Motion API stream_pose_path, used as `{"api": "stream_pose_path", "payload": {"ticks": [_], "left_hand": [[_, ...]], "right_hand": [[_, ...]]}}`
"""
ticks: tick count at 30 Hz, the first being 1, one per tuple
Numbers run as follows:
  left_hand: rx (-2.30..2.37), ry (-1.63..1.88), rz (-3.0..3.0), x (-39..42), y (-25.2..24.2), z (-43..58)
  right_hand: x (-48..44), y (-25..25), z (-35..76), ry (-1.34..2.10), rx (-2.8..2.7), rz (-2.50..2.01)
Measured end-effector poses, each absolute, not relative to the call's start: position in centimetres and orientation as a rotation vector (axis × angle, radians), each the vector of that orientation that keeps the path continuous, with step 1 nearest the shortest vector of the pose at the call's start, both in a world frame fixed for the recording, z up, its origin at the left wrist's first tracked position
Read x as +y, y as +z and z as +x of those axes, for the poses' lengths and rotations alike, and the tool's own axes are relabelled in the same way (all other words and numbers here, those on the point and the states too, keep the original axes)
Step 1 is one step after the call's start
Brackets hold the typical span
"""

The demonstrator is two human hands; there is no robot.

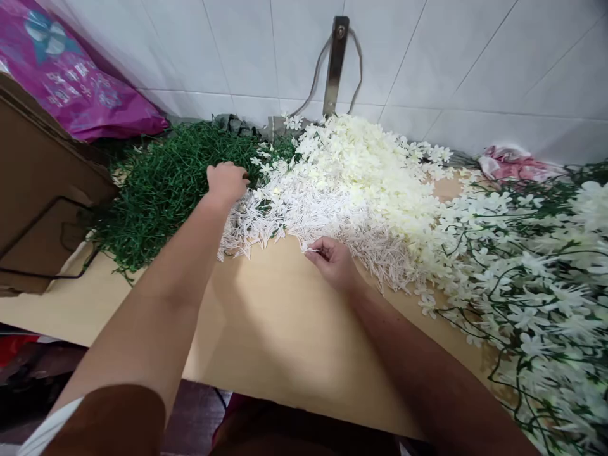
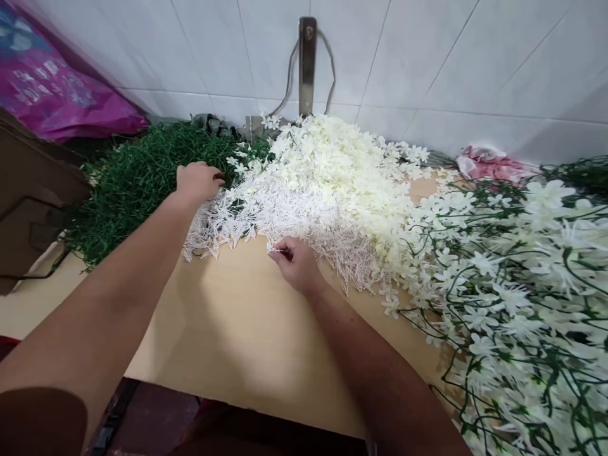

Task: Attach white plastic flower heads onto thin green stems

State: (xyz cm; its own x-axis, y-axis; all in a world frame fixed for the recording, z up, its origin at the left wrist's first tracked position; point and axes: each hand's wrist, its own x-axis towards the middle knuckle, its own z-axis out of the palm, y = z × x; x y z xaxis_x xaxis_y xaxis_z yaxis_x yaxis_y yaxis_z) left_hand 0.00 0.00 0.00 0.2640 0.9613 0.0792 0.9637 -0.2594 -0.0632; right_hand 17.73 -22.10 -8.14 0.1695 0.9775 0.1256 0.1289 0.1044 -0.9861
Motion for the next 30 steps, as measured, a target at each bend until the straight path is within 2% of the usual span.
{"api": "stream_pose_path", "payload": {"ticks": [4,8,10,13,16,18,20,23,27,30], "left_hand": [[-1.737,-0.153,-2.474,0.6,-1.6,0.0],[-1.807,-0.374,-2.466,1.5,-0.4,-0.1],[-1.955,-0.670,-2.443,1.9,0.9,0.0],[-2.117,-1.308,-2.479,1.2,2.8,0.3],[-2.062,-1.631,-2.681,-1.9,3.4,0.7],[-1.861,-1.537,-2.937,-5.2,2.6,1.0],[-1.486,-1.215,-3.224,-9.0,1.3,1.4],[-0.904,-0.899,-3.218,-14.0,-0.7,2.0],[-0.936,-0.914,-2.986,-17.4,-1.6,2.2],[-1.285,-1.046,-3.185,-18.2,-1.6,1.5]], "right_hand": [[-22.0,-8.2,17.7,0.944,-1.211,-1.306],[-21.8,-8.0,17.8,0.983,-1.182,-1.291],[-21.8,-7.9,17.9,1.008,-1.160,-1.283],[-21.9,-7.4,18.1,1.053,-1.111,-1.267],[-22.3,-6.4,18.4,1.166,-0.986,-1.149],[-22.6,-5.4,18.6,1.249,-0.857,-0.994],[-22.9,-4.5,18.8,1.304,-0.758,-0.855],[-23.2,-4.0,18.8,1.371,-0.717,-0.817],[-23.3,-4.7,18.2,1.432,-0.737,-0.883],[-23.3,-4.9,18.0,1.297,-0.814,-0.941]]}}
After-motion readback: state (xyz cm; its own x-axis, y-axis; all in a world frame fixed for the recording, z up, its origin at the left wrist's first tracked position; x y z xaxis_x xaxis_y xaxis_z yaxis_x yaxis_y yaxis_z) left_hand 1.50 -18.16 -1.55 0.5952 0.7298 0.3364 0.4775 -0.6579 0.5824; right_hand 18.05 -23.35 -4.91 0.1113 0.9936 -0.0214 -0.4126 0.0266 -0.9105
